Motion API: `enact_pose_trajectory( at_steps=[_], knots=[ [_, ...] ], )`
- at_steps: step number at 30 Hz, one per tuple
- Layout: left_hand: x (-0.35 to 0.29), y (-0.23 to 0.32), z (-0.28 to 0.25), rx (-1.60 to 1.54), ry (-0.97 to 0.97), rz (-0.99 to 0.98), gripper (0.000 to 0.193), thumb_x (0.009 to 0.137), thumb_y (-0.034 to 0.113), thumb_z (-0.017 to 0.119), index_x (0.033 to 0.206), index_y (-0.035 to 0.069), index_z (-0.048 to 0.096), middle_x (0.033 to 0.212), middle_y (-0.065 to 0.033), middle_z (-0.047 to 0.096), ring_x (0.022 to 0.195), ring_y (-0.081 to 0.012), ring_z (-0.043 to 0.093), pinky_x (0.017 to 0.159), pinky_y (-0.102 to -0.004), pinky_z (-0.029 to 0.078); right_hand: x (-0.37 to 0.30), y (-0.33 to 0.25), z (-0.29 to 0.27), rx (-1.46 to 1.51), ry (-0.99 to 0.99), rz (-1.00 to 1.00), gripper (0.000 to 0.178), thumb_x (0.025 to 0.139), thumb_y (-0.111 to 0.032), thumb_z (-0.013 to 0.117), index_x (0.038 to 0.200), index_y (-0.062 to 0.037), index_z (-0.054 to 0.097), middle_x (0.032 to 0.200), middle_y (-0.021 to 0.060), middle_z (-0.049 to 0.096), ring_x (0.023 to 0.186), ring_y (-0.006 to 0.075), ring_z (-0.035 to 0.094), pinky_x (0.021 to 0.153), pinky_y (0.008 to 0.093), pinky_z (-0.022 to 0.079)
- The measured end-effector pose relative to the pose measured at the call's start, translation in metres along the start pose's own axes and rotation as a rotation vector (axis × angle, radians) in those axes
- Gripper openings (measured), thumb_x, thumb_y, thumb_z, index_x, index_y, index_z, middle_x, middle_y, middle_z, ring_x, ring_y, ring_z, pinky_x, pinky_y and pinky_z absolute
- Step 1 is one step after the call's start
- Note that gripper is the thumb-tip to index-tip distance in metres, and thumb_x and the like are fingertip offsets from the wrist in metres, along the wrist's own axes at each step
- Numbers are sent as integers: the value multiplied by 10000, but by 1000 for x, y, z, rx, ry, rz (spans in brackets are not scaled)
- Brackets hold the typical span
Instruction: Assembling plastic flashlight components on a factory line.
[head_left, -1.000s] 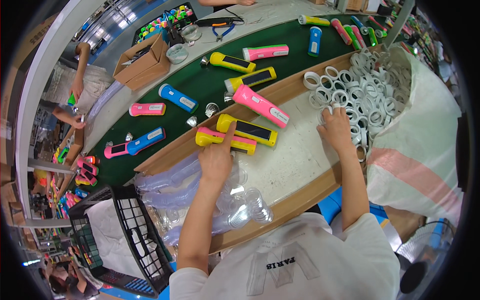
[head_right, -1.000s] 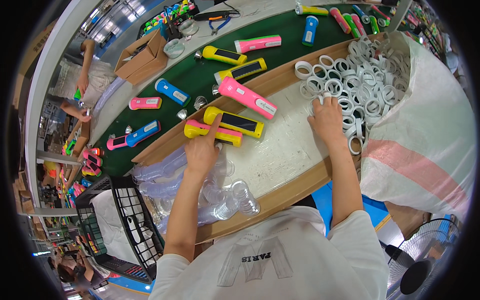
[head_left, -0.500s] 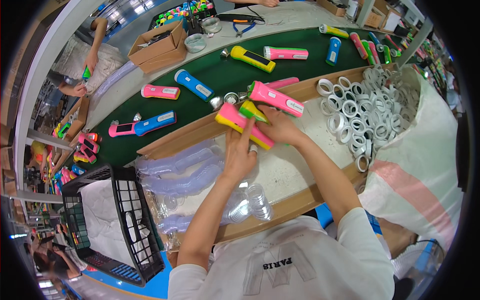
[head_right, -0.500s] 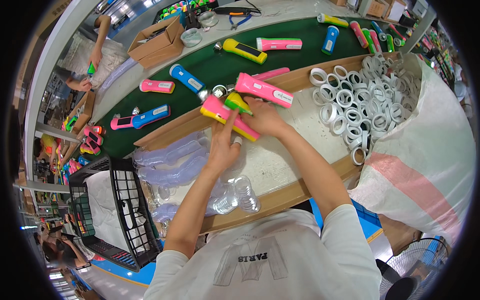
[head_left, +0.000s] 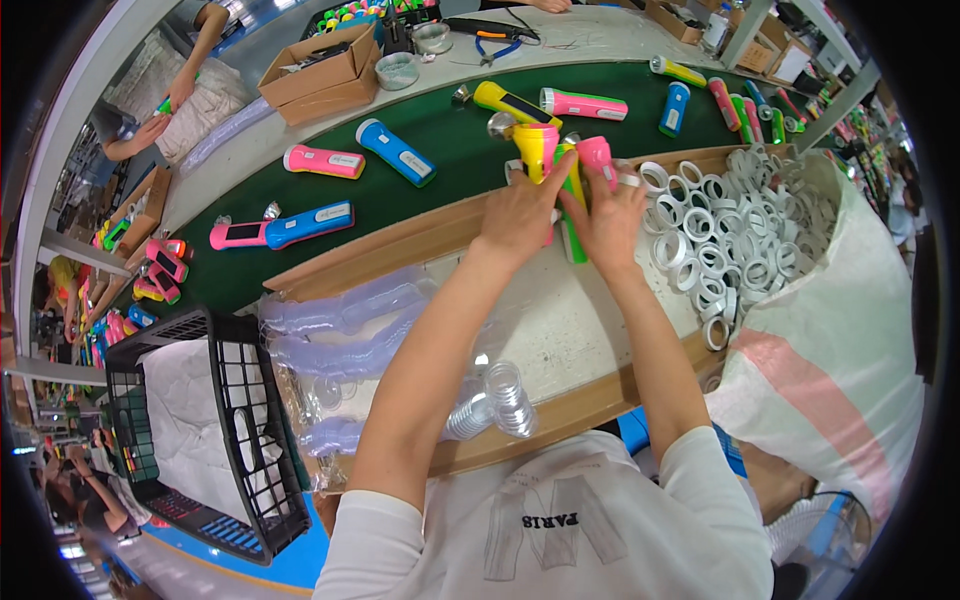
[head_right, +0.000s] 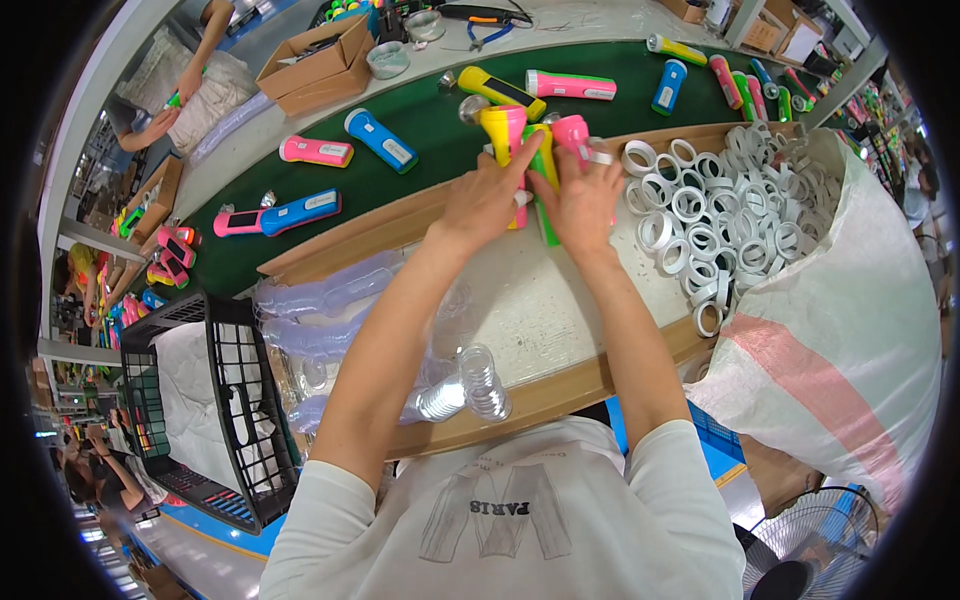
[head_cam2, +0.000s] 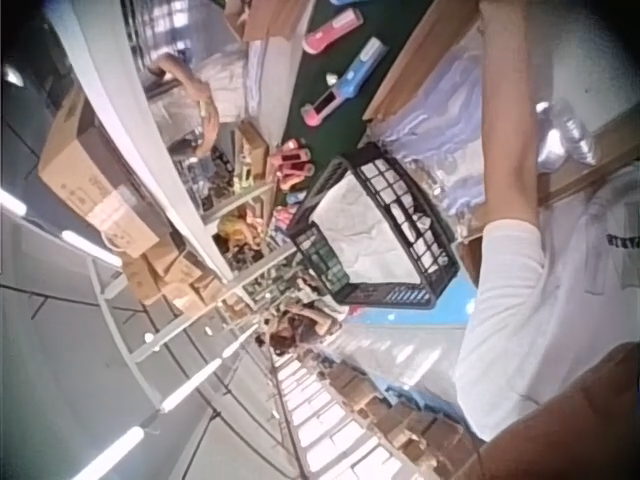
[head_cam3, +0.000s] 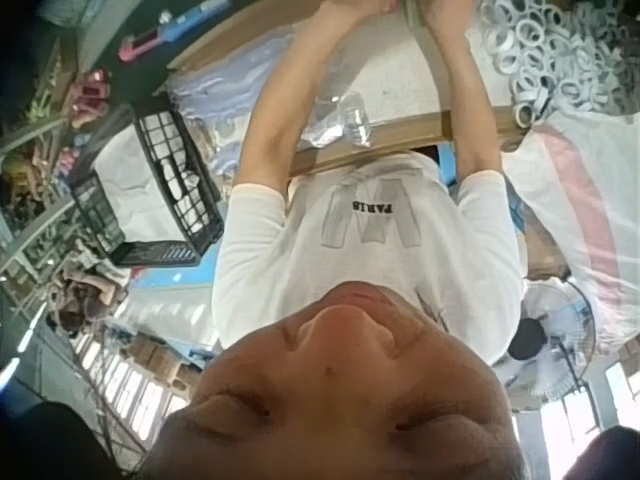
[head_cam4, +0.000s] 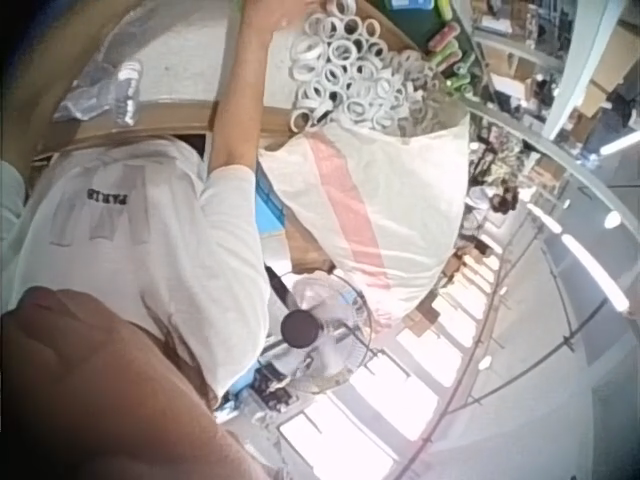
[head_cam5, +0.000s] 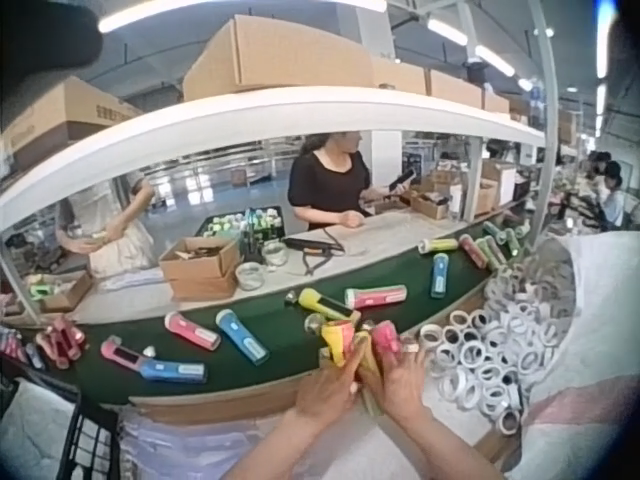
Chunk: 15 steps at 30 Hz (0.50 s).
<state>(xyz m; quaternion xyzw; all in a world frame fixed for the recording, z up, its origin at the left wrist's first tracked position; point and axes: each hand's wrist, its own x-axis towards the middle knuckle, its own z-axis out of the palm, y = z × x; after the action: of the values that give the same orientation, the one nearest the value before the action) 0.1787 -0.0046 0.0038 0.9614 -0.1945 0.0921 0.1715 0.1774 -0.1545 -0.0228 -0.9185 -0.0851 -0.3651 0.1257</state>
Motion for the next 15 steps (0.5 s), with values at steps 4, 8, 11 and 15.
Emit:
enact_pose_trajectory(
  at_steps=[4, 8, 11, 15],
  knots=[
    [13, -1, 3, 73, 30, 16, 847, 781, 158, 669, 1492, 202, 211, 706, -173, 648, 670, -327, 672, 542, -455, 528, 1, 29, 8, 400, -254, 595, 659, 847, -500, 615, 1322, -81, 435, 1072, 273, 623, 998, 461, 589, 866, 475, 451],
    [-17, -18, 2, -259, 91, -35, 707, 810, 249, 681, 1412, 107, 339, 924, -222, 649, 833, -384, 645, 718, -485, 513, -5, 45, 19, 547, -229, 689, 584, 897, -435, 560, 1293, -20, 449, 1054, 264, 640, 1008, 419, 611, 863, 447, 469],
    [-72, -26, -15, -2, -159, -17, 416, 797, 213, 684, 1157, 46, 560, 924, -190, 638, 917, -361, 612, 758, -486, 487, -8, 63, 3, 892, -362, 642, 382, 932, -314, 538, 1127, 6, 608, 1135, 270, 604, 1030, 394, 579, 908, 411, 445],
    [-120, -24, -31, 149, -370, 14, 321, 694, 97, 716, 998, 26, 641, 977, -152, 620, 999, -337, 567, 843, -439, 472, -20, 107, -25, -162, -248, 55, 291, 812, -255, 661, 996, -29, 661, 1025, 210, 597, 972, 359, 532, 803, 463, 447]
  ],
)
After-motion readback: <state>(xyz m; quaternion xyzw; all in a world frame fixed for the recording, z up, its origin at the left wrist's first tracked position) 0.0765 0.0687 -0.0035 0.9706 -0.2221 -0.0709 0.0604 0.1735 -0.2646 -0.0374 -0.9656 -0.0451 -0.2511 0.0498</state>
